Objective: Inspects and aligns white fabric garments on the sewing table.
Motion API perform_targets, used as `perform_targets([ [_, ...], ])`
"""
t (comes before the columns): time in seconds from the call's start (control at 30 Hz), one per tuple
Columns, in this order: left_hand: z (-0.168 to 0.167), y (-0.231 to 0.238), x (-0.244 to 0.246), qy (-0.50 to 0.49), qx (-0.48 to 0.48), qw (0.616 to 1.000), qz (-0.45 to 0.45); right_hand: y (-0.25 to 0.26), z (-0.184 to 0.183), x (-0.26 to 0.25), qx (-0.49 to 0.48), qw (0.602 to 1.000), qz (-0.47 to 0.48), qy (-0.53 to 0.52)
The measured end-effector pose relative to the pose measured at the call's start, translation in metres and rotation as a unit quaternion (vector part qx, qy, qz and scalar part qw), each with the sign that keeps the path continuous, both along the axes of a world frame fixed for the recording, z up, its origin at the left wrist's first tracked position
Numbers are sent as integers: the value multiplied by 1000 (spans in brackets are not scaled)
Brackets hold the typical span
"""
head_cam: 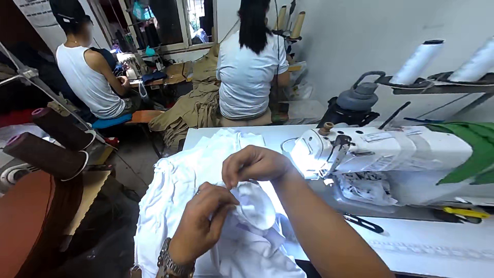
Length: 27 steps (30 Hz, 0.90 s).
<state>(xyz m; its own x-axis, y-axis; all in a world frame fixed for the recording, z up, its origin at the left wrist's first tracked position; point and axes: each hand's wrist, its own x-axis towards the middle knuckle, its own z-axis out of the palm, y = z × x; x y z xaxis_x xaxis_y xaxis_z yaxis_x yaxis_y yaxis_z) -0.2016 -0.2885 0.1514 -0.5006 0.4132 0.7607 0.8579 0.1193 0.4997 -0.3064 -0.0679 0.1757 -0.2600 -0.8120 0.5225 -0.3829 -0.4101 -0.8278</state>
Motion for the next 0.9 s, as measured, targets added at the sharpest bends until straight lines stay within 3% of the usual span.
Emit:
perform_targets([
  [0.37,-17,9,-6,-87,105,989,58,-12,-7,20,38,990,-64,-121],
  [0.63,-18,9,-3,-93,104,985,104,-17,-20,26,26,979,-104,-175],
  [0.8,-26,15,-4,-76,90,971,208,-21,-23,35,7,957,-245,-153],
  [0.9,-29,14,-7,-96,79,964,235,-16,-12,54,8,894,-441,-70],
])
